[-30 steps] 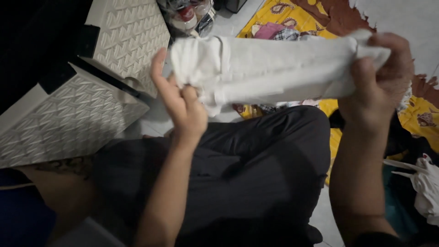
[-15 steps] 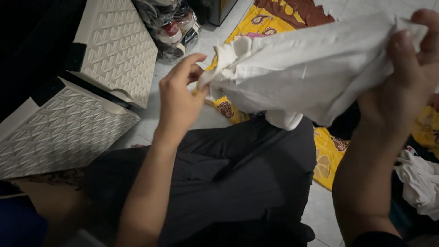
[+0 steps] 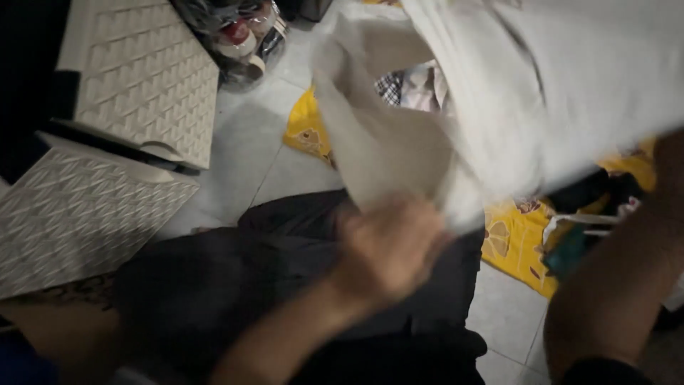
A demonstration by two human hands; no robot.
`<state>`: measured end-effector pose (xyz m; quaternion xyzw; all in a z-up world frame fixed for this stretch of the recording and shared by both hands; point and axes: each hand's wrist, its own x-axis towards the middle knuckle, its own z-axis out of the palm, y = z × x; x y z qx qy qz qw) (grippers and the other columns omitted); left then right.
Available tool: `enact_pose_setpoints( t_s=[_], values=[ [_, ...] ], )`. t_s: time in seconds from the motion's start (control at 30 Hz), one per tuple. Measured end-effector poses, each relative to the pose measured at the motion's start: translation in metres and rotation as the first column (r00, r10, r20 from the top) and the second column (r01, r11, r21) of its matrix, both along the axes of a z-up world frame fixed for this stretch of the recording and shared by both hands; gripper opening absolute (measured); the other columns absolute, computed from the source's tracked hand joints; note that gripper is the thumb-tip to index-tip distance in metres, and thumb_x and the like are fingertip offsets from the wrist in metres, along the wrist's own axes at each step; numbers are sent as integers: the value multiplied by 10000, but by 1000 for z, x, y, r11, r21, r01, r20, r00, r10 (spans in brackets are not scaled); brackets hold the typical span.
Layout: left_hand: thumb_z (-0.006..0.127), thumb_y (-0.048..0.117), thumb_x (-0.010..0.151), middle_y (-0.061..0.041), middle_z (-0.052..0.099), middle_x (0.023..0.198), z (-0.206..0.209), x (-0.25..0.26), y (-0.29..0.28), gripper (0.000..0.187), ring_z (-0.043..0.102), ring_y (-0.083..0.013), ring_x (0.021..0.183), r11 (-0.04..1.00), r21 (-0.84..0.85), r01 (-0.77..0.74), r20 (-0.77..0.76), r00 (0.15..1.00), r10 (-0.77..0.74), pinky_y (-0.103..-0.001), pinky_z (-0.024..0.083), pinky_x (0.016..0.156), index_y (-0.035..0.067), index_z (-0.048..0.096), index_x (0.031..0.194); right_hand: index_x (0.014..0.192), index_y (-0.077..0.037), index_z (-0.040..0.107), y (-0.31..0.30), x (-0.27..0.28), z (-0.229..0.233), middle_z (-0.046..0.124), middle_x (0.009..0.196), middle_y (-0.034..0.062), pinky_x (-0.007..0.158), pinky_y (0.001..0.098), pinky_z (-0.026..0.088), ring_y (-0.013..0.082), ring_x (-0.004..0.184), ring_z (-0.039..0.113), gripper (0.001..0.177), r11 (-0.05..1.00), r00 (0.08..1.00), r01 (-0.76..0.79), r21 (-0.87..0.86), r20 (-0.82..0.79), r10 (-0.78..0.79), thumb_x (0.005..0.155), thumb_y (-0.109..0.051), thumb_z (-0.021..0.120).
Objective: Sorting, folding, and organizing various clothing items from a pile on the floor into a plastic storage cabinet.
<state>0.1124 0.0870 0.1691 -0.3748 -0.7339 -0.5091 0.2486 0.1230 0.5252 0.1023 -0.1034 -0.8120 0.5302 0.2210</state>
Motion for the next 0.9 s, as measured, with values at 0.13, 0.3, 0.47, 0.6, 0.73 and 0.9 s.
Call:
enact_pose_setpoints(
  t_s=[0.13, 0.3, 0.47, 0.6, 0.73, 0.9],
  values=[
    [754, 299, 962, -57, 732, 1217, -91, 91, 29, 253, 696, -249, 1129, 841, -207, 499, 207, 863, -461, -371, 555, 888, 121, 772, 1141, 1402, -90, 532, 9, 75, -40, 591, 1414, 91, 1064, 356, 494, 224, 1286, 594, 301, 920, 919, 340, 194, 137, -369, 1104, -132, 559],
    [701, 277, 940, -48, 711, 878, -107, 41, -2, 156, 676, -262, 812, 905, -276, 324, 457, 873, -172, -393, 492, 688, 129, 671, 899, 1317, 12, 661, -51, 153, -72, 690, 1181, 159, 842, 330, 504, 237, 969, 646, 253, 956, 889, 185, 226, 377, -261, 1163, -150, 545],
    [803, 530, 752, -114, 631, 1231, -119, -15, 4, 929, 659, -260, 1030, 899, -354, 259, 794, 591, 143, -410, 523, 894, 49, 427, 1453, 1224, -37, 646, -120, 146, -70, 687, 1208, 113, 970, 356, 566, 224, 1120, 663, 287, 994, 911, -107, 25, 404, 88, 1019, -211, 546],
    [860, 430, 733, -233, 668, 1141, -105, -20, 30, 852, 705, -419, 1005, 907, -197, 372, 915, 402, 33, -468, 554, 859, 22, 525, 1402, 1317, -81, 671, -163, 127, -60, 610, 1248, 181, 884, 498, 604, 365, 1120, 627, 739, 939, 865, -260, 227, 487, 122, 641, -186, 950],
    [859, 231, 781, -195, 610, 974, -118, -13, 25, 494, 675, -465, 939, 913, -280, 296, 825, 560, 71, -490, 537, 794, 62, 636, 1188, 1232, -130, 744, -162, 140, -96, 717, 983, 108, 700, 423, 608, 298, 804, 695, 386, 862, 968, -56, 503, 239, -76, 854, -112, 822],
    [803, 64, 820, 10, 595, 993, -89, -9, -11, 176, 538, -167, 514, 799, -507, -324, -113, 944, 311, -331, 485, 461, 152, 650, 826, 1269, 10, 697, -151, 162, -89, 702, 987, 209, 735, 472, 557, 425, 871, 685, 303, 844, 987, 116, 524, 34, -157, 1064, -182, 582]
  ],
)
